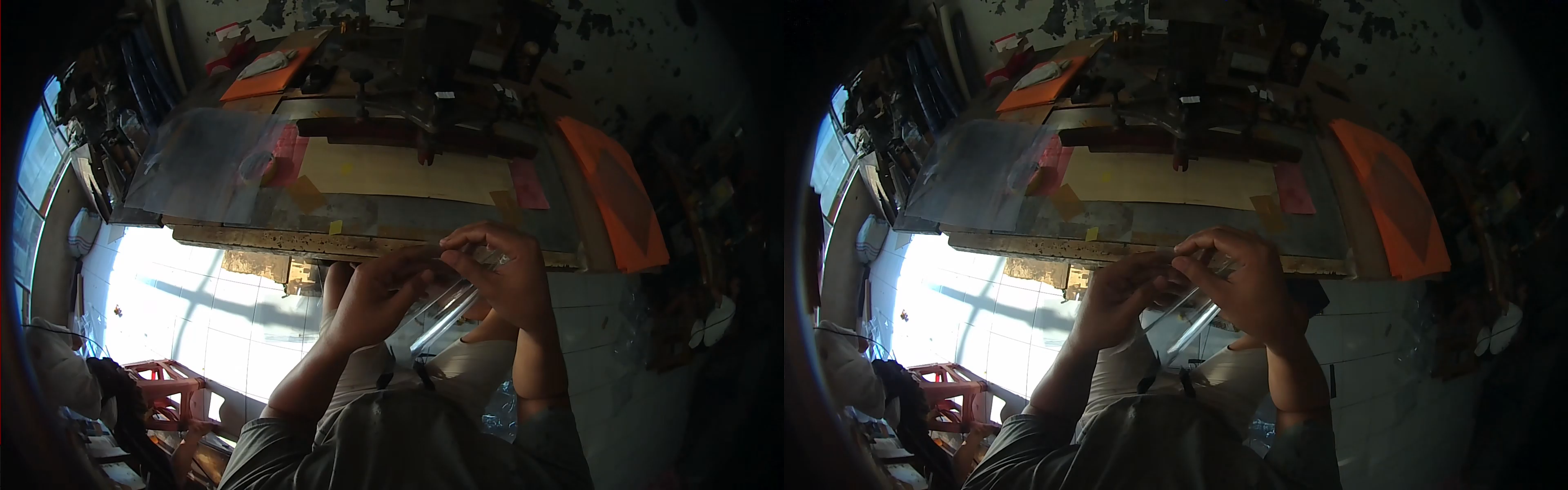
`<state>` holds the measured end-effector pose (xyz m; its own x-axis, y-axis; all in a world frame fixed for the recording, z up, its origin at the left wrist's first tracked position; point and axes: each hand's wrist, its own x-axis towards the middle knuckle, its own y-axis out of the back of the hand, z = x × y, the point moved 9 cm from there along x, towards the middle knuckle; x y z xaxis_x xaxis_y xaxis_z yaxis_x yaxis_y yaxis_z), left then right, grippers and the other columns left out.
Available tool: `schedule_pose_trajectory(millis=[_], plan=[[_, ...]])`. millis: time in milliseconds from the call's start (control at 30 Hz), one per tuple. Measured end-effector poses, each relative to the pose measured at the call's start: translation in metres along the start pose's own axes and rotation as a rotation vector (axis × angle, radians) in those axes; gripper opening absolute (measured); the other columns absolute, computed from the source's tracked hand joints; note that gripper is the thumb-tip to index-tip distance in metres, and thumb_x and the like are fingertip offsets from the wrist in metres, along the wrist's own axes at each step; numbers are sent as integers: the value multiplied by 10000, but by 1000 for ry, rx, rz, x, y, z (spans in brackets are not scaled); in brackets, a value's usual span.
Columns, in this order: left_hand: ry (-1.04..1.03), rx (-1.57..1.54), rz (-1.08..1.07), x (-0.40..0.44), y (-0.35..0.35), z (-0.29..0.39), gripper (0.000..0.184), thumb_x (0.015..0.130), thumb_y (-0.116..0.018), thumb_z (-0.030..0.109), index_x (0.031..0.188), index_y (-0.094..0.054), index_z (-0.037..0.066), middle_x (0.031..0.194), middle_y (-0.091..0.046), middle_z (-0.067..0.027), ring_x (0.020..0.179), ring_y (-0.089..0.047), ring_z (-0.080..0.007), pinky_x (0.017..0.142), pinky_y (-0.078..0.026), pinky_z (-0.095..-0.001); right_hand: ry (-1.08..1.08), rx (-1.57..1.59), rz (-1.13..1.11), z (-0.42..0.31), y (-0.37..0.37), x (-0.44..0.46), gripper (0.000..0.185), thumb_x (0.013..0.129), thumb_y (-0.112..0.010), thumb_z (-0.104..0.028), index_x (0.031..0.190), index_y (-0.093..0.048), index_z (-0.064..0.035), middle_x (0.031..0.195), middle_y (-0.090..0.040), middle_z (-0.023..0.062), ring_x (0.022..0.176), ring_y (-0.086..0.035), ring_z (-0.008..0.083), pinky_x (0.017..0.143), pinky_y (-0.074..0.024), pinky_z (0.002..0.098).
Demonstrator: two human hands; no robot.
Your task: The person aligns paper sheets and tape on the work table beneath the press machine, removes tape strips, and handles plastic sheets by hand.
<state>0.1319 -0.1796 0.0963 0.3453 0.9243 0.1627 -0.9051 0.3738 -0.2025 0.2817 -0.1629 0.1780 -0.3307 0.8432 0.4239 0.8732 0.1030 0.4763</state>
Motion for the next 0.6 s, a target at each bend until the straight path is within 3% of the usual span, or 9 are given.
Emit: schedule_pose_trajectory(millis=[367, 600], plan=[[-8, 17, 3, 2, -2, 1, 391, 1058, -627, 39, 1439, -574, -34, 1257, -740, -150, 1159, -716, -178, 980, -576, -293, 20, 48, -72, -4, 3, 0, 140, 904, -798, -42, 1033, -764, 0, 1082, -782, 88, 956, -736, 141, 834, -577, 298], [25, 21, 57, 0, 1, -5, 373, 1066, -645, 90, 1416, -600, -31, 1235, -746, -132, 1115, -710, -142, 931, -587, -285, -48, 57, -102, 7, 4, 0, 127, 888, -790, -104, 1000, -776, -44, 1137, -786, 43, 933, -718, 108, 811, -502, 279]])
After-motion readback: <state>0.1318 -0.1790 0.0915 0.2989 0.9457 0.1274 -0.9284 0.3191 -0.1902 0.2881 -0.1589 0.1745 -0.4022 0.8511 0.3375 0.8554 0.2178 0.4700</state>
